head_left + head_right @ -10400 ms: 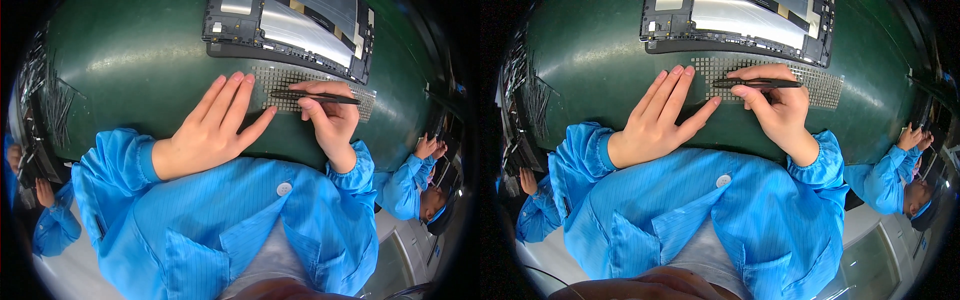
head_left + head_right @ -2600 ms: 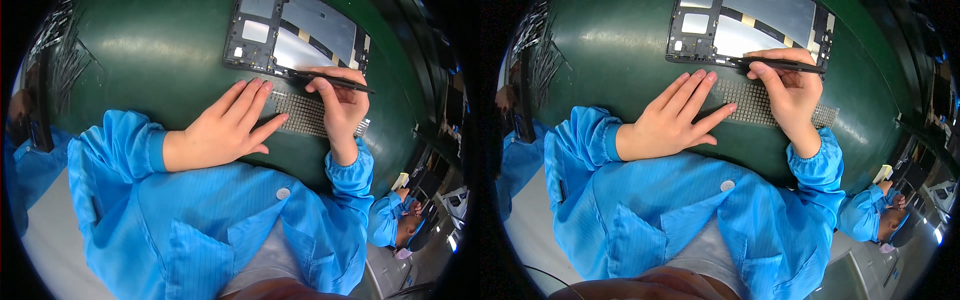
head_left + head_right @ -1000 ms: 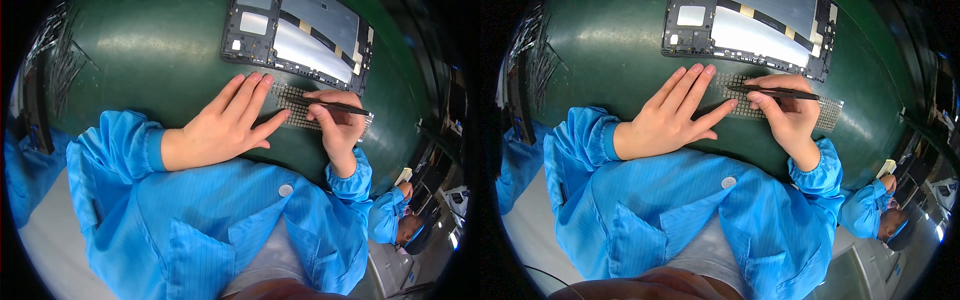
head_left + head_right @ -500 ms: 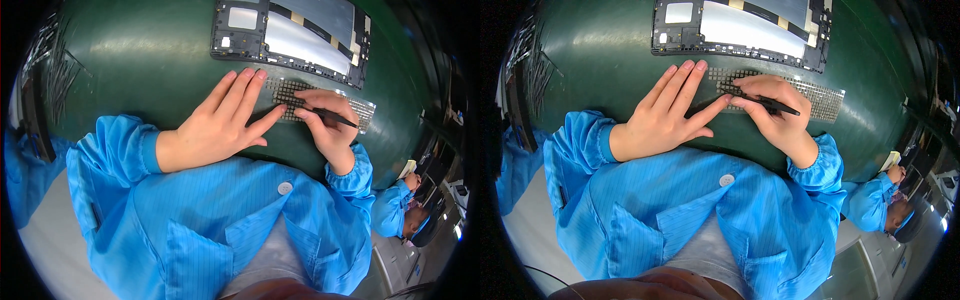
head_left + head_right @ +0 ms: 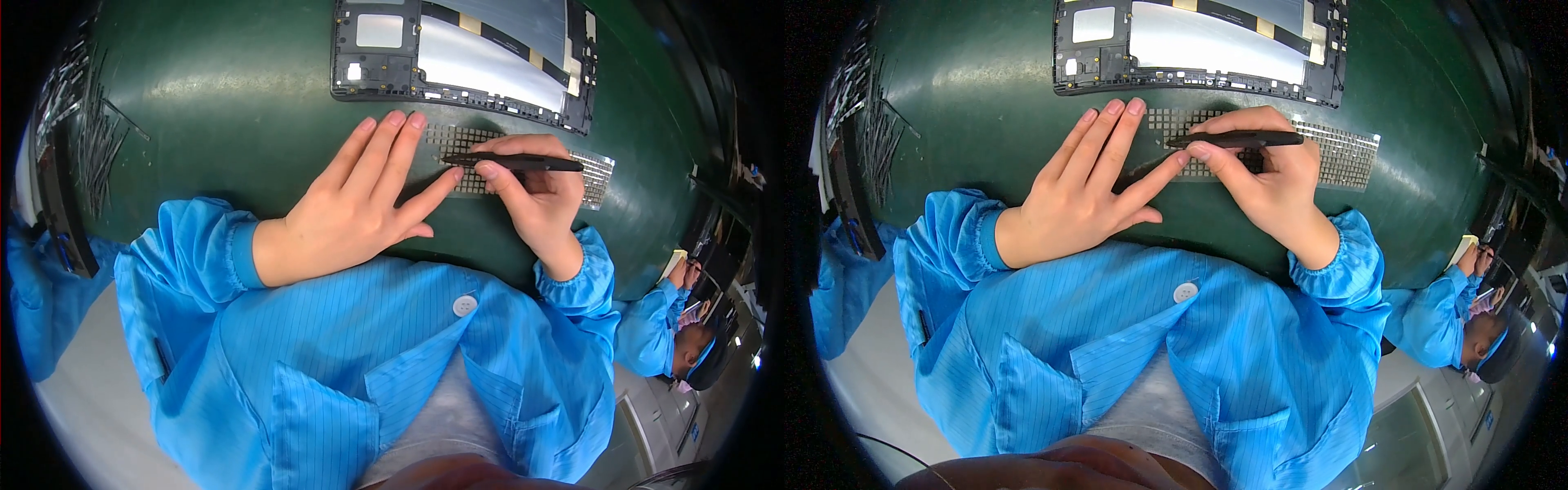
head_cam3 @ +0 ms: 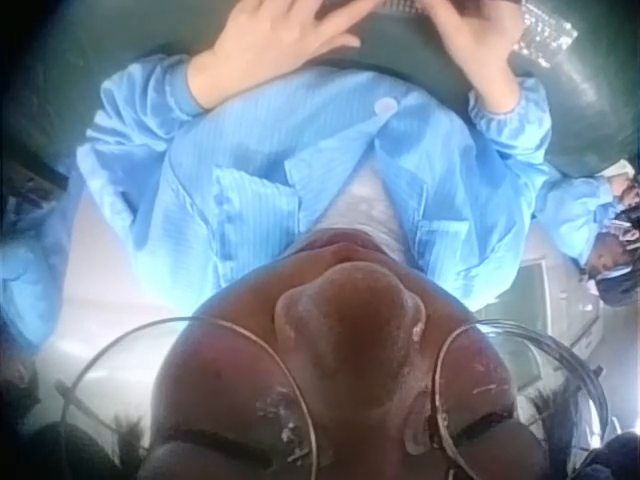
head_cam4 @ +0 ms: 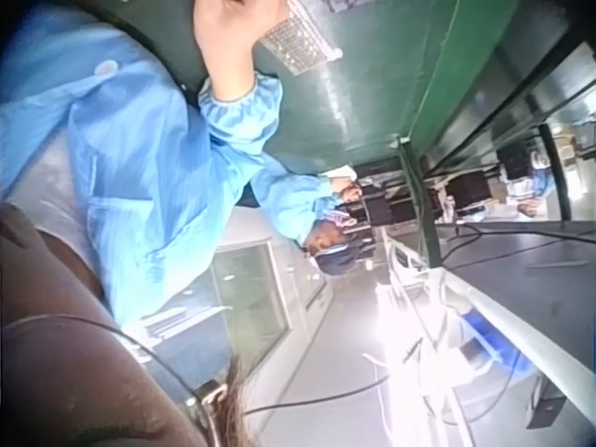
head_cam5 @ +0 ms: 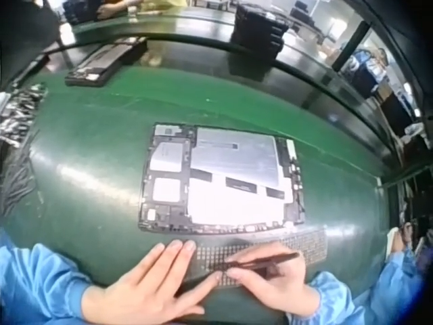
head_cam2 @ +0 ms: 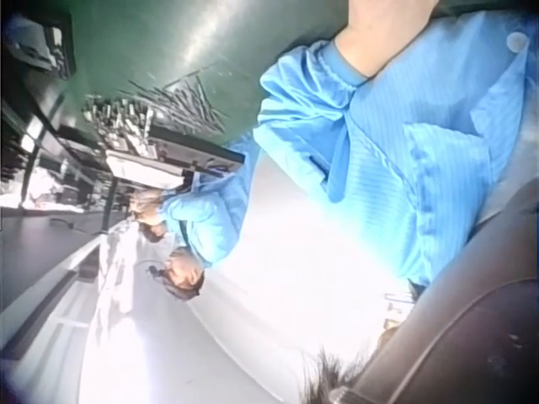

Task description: Assembling small components onto a tablet frame using tweezers on a production line.

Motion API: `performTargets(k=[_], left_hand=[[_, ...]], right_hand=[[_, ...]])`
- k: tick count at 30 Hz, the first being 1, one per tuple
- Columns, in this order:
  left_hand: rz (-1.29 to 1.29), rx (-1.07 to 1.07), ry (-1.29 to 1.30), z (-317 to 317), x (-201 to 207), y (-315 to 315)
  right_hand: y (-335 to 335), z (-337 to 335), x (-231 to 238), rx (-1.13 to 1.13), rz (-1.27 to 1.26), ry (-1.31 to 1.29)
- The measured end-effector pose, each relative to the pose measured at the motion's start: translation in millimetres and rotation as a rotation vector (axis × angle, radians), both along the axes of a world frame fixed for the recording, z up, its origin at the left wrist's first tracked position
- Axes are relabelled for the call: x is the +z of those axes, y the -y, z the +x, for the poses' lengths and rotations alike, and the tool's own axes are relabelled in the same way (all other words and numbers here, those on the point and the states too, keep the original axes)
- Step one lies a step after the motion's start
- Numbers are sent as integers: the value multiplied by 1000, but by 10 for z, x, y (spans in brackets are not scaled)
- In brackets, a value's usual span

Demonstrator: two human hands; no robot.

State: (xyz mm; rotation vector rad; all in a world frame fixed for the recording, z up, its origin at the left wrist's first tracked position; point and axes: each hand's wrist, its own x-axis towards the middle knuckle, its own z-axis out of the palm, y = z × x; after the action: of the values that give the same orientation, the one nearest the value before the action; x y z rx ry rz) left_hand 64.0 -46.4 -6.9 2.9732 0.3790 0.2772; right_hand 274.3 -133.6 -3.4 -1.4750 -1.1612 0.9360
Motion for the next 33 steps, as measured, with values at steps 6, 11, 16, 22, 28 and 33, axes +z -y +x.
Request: performTargets(k=[6, 11, 16, 22, 28, 33], left_hand=[[7, 4, -7, 8, 13, -5], [-8, 11, 6, 8, 1, -7], [12, 8, -12, 25, 25, -9], [22, 6, -7, 55, 26, 8], [13, 15, -3, 99, 36, 32], [6, 14, -3, 99, 38, 38]], right_hand=[[-1, 42, 22, 124, 133, 208], [36, 27, 46, 38, -13, -145], [12, 77, 53, 21, 27, -169], [-313, 291, 58, -34, 209, 6], [-317, 328, 30, -44, 195, -1], [-325, 326, 34, -37, 212, 74]])
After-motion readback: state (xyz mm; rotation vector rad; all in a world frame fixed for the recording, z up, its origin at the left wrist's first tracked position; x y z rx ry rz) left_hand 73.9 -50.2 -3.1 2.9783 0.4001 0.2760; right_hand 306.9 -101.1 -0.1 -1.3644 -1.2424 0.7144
